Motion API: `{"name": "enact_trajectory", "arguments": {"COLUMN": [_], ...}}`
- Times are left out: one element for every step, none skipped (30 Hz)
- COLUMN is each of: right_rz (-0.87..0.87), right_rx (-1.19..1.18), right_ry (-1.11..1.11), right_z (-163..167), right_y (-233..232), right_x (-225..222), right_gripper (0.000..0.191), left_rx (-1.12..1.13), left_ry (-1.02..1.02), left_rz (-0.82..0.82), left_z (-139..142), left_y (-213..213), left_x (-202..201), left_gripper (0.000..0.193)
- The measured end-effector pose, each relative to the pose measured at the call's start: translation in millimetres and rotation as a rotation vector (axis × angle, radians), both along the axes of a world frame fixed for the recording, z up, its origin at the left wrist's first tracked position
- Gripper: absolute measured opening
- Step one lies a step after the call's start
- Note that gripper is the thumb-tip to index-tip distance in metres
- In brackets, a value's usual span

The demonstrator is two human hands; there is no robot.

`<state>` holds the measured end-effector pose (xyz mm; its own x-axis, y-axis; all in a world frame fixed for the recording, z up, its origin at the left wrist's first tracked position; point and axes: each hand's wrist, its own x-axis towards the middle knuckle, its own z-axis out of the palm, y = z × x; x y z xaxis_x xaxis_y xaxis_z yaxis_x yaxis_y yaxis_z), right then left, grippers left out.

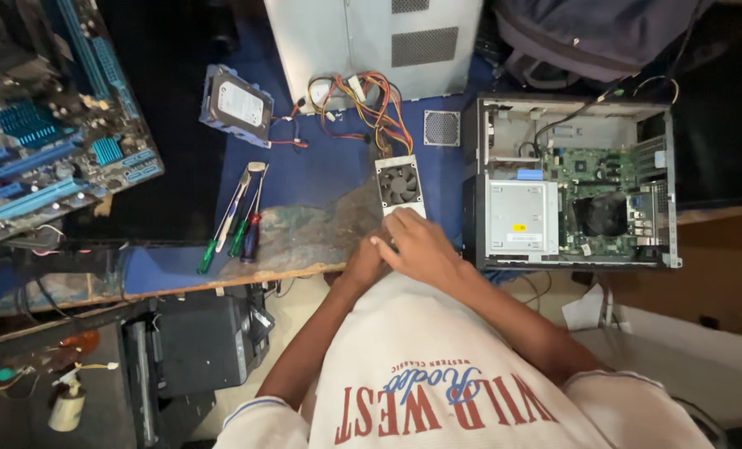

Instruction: The person uses a screwdriver to remove screws from a computer power supply unit on a workbench. They remove the metal cover, inspect the internal fan and components, then reattach the cover and tighten the screws. The power supply remains on the bench throughout.

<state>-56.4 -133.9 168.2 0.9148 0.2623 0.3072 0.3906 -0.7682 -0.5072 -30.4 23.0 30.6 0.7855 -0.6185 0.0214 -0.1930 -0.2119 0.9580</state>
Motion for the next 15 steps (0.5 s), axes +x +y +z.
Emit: {"name": "enact_trajectory", "arguments": {"right_rz": [-0.067, -0.077, -0.090, -0.101, -0.106, -0.114, -0.125, -0.125, -0.121, -0.116, -0.099, -0.081, -0.066, -0.072, -0.075], "right_rx": [-0.173, -0.251, -0.329, -0.409, -0.433, -0.456, -0.484, -0.483, -0.481, -0.477, -0.455, -0.435, -0.416, -0.413, -0.412], "right_ry": [-0.060, -0.044, -0.028, -0.015, 0.015, 0.048, 0.073, 0.092, 0.118, 0.148, 0.150, 0.152, 0.158, 0.147, 0.140], "right_z": [5, 9, 11, 13, 15, 16, 17, 18, 19, 20, 22, 23, 24, 23, 22], "right_y": [3, 8, 12, 15, 16, 17, 15, 13, 12, 10, 9, 8, 7, 8, 7], "right_x": [-3, -7, -11, -12, -12, -11, -9, -7, -7, -9, -11, -13, -16, -17, -16], "right_gripper": [0.024, 0.026, 0.027, 0.028, 0.029, 0.029, 0.030, 0.031, 0.031, 0.032, 0.031, 0.031, 0.030, 0.031, 0.032], "left_rx": [-0.040, 0.073, 0.184, 0.295, 0.273, 0.253, 0.226, 0.183, 0.142, 0.103, 0.094, 0.084, 0.071, 0.080, 0.089], "left_ry": [-0.013, -0.086, -0.160, -0.237, -0.194, -0.149, -0.112, -0.135, -0.149, -0.160, -0.201, -0.241, -0.279, -0.263, -0.243], "left_rz": [0.007, -0.025, -0.061, -0.095, -0.067, -0.043, -0.018, -0.018, -0.015, -0.012, -0.023, -0.034, -0.047, -0.049, -0.048], "left_z": [-2, -3, -4, -5, -5, -4, -3, -3, -2, -2, -3, -4, -6, -9, -12], "left_y": [0, -1, -3, -3, -3, -3, -3, -3, -2, -1, 0, 1, 1, 1, 1], "left_x": [1, 1, 2, 2, 2, 2, 3, 3, 3, 2, 3, 2, 2, 2, 2], "left_gripper": [0.026, 0.024, 0.022, 0.020, 0.022, 0.024, 0.025, 0.025, 0.026, 0.026, 0.026, 0.026, 0.026, 0.024, 0.022]}}
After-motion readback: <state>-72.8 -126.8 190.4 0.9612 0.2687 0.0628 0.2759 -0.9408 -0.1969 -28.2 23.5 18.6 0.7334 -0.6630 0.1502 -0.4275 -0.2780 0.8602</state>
